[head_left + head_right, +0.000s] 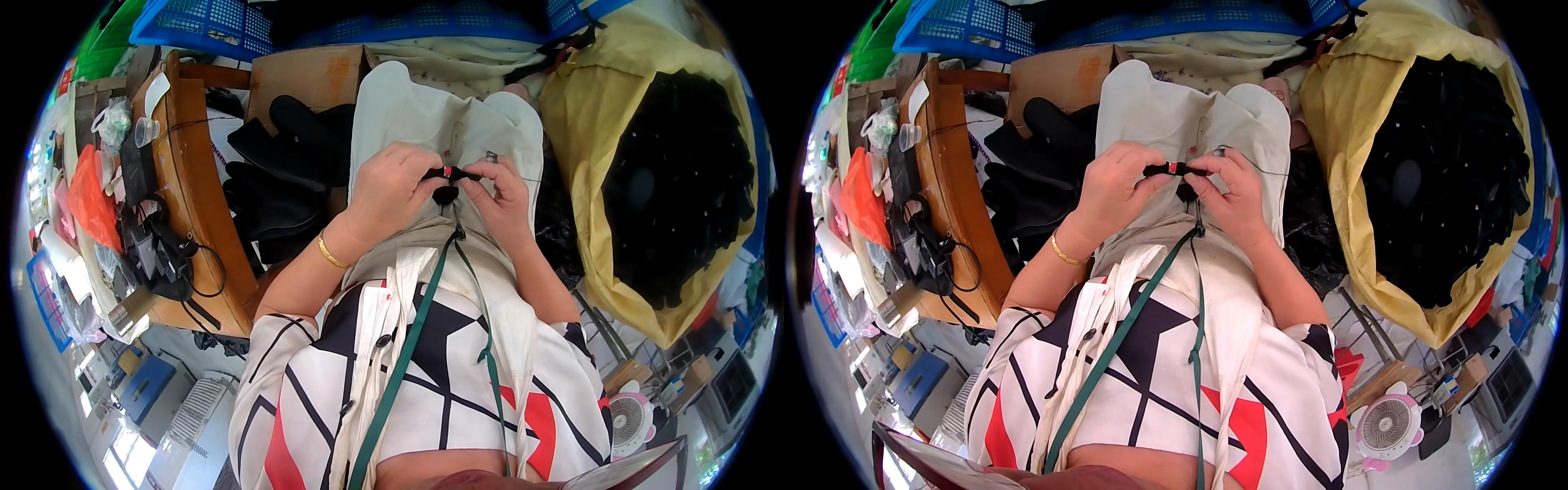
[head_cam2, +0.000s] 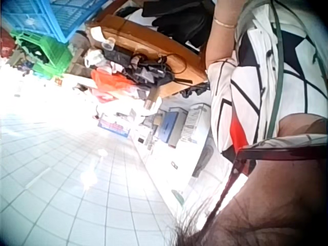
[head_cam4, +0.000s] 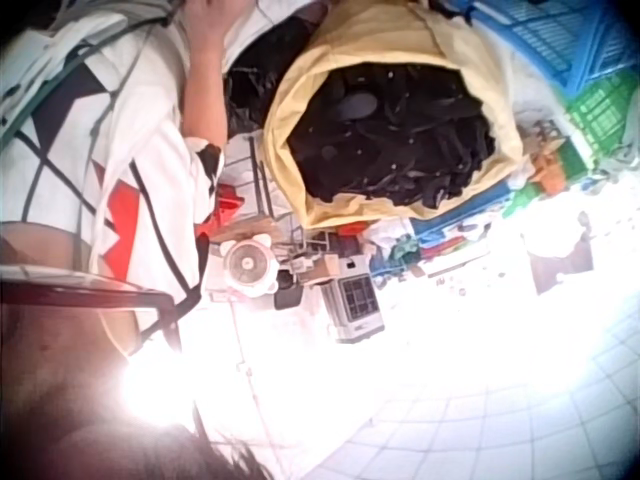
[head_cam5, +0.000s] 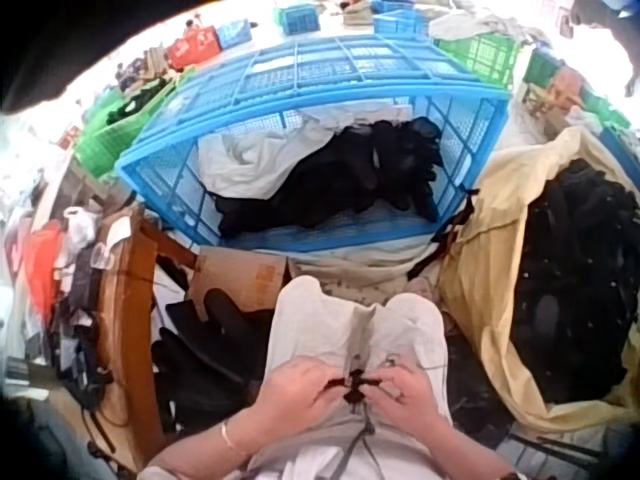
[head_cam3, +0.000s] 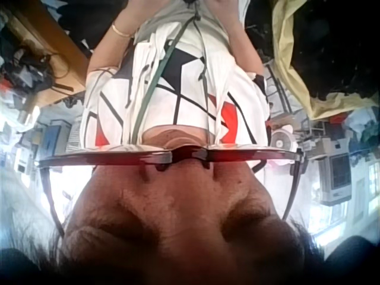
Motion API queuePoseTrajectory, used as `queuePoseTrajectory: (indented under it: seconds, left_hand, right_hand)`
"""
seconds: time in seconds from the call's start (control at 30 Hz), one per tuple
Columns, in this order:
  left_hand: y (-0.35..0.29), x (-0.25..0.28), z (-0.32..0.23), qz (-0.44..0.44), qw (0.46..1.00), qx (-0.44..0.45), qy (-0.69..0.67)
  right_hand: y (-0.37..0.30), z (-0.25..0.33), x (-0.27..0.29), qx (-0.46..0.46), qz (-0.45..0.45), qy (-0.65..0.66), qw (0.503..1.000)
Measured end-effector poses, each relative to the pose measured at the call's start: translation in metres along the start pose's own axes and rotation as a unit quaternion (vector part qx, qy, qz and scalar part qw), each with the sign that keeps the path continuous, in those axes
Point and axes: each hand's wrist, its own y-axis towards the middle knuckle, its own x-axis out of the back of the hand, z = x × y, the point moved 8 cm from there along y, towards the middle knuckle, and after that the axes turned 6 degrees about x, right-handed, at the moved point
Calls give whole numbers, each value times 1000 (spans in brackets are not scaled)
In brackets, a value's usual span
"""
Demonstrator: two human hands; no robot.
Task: The person sits cross-legged on the floor and hand-sews a black shoe using a needle and thread. They repeatedly insert the needle into the shoe's sole and pull the thread through to secure the stitching.
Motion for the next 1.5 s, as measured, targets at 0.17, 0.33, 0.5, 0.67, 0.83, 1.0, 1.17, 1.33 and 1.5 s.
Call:
queuePoseTrajectory:
  seconds: [0.17,0.33,0.5,0.67,0.83,1.0,1.17,1.33,1.5]
  left_hand:
    - [0,2,0,-22,999,-31,-23]
    - [-3,0,10,-6,997,16,-76]
    - [-7,-13,30,72,957,185,-212]
    - [-17,-32,47,107,885,261,-370]
    - [-17,-41,50,99,824,272,-487]
    - [-16,-42,48,98,815,288,-493]
    - [-18,-44,52,106,838,305,-439]
    - [-24,-54,61,182,835,351,-382]
    - [-23,-53,58,195,842,340,-371]
  right_hand:
    - [-3,2,2,33,-53,25,998]
    - [-6,-2,2,7,-36,31,999]
    - [-14,-19,-5,-89,-47,177,979]
    - [-25,-37,-15,-200,-73,310,927]
    - [-30,-55,-26,-244,-74,407,877]
    - [-31,-53,-30,-260,-74,417,868]
    - [-32,-55,-32,-249,-21,420,873]
    - [-31,-53,-27,-229,-37,374,898]
    - [-34,-51,-26,-215,-21,340,915]
